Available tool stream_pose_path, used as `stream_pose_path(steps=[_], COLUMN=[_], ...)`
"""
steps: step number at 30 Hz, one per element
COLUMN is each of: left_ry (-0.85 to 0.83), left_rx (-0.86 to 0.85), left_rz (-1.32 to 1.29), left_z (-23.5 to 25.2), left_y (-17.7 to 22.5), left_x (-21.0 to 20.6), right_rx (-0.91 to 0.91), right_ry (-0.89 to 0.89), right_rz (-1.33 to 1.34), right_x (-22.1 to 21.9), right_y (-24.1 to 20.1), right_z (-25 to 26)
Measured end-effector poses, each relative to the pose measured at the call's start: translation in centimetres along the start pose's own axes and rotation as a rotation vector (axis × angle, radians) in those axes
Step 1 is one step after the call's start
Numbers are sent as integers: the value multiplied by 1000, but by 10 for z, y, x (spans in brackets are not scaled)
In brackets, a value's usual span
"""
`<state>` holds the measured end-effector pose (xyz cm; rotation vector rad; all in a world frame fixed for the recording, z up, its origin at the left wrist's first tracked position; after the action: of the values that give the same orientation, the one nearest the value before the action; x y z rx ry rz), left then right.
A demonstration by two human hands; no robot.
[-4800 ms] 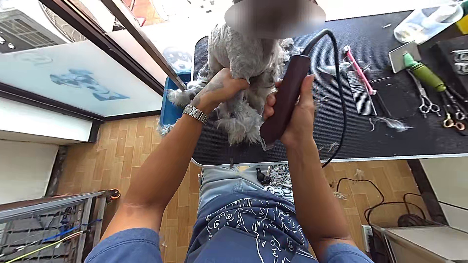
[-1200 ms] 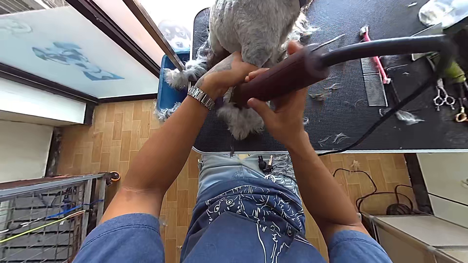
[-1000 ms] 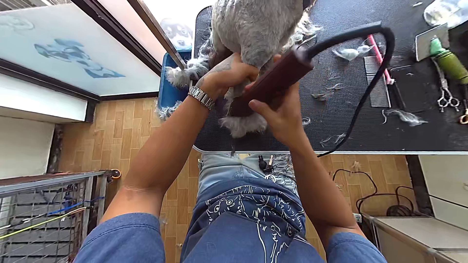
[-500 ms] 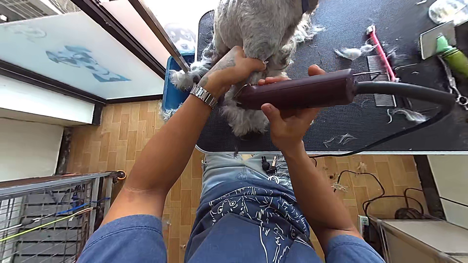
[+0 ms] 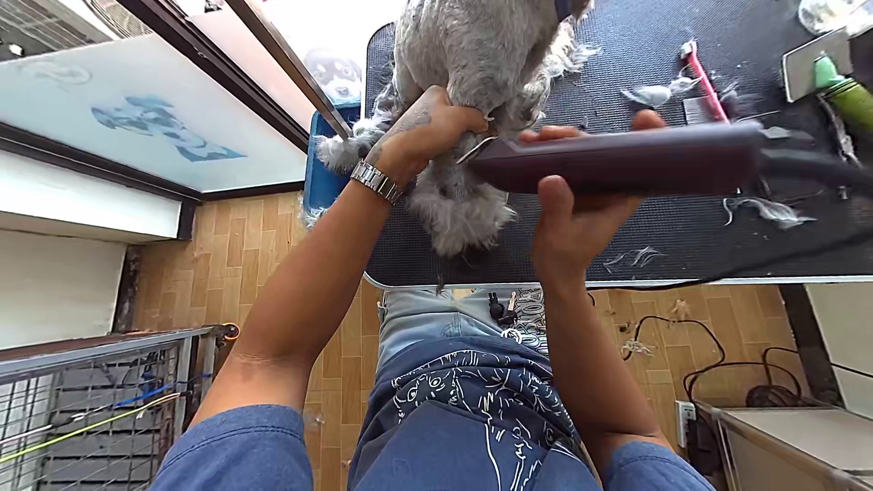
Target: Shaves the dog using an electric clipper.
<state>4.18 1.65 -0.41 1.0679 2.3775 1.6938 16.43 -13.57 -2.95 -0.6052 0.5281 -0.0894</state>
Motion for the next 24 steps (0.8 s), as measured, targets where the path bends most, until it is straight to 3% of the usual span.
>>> stream_pose_path(steps=[2, 6, 17, 24], left_ry=[4, -39, -65, 25], left_rx=[9, 19, 41, -69], left_rz=[2, -81, -138, -28], left_z=[-1, 1, 1, 1], left_y=[5, 10, 2, 7], left_x=[-2, -6, -8, -7], right_rx=[99, 80, -334, -74], right_ry=[-8, -120, -139, 14], right_rz=[7, -12, 15, 64], right_x=[4, 4, 3, 4], right_y=[0, 8, 8, 3], right_z=[1, -8, -3, 17])
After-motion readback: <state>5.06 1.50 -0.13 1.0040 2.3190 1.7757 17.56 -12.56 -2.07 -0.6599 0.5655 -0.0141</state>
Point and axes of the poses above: each hand's wrist, its own z-axis towards the middle knuckle, its own x-axis out of the back of the hand, y = z × x, the point moved 2 cm from there along z, towards the middle knuckle, and after that the axes turned 8 degrees about x, right-handed, at the moved point
